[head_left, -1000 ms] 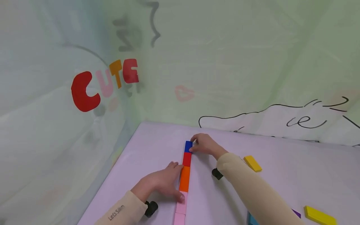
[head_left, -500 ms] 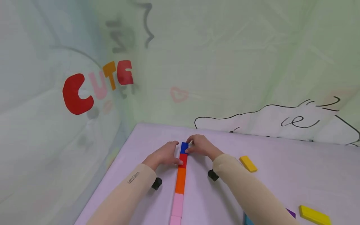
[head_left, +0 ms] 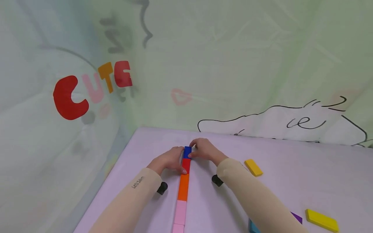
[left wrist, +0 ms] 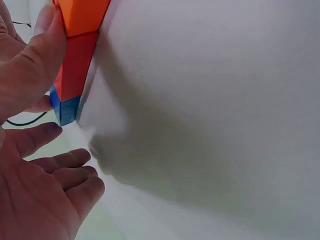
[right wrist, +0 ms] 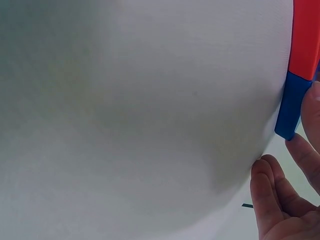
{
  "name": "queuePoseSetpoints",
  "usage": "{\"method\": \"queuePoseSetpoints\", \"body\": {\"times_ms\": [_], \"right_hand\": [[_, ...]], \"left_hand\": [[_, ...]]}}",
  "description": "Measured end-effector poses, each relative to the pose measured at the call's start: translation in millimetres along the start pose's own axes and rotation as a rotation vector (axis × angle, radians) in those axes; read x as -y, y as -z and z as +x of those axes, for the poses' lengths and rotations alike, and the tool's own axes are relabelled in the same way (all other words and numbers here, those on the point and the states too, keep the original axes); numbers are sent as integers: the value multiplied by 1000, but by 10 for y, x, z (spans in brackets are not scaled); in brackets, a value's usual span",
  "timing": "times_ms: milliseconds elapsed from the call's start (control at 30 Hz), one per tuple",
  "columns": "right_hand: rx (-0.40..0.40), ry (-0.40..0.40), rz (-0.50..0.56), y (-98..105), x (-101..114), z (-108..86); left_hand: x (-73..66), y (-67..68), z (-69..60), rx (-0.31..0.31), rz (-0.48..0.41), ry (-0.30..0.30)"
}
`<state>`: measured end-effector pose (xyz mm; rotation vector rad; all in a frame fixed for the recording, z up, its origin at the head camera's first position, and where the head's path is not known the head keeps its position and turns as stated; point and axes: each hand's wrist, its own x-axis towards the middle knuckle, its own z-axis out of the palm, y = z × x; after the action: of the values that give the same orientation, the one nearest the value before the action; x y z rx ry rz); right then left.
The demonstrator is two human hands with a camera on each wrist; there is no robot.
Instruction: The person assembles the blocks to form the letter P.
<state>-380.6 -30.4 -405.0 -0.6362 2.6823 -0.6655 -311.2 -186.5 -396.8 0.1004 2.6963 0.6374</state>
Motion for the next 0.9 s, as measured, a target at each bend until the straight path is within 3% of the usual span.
{"method": "queuePoseSetpoints", "body": {"times_ms": [300,567,800,900], "right_hand": [[-21,-16,10,27,10,-63],[-16,-18,21,34,-32,-134],[-1,17,2,273,-238,-318],[-27,77,-22,435,-404,-465]], "left_hand": [[-143,53,8,40,127,19],[-131,20,33,58,148,19],[-105,18,70,50,169,14],[-87,29,67,50,165,10]]}}
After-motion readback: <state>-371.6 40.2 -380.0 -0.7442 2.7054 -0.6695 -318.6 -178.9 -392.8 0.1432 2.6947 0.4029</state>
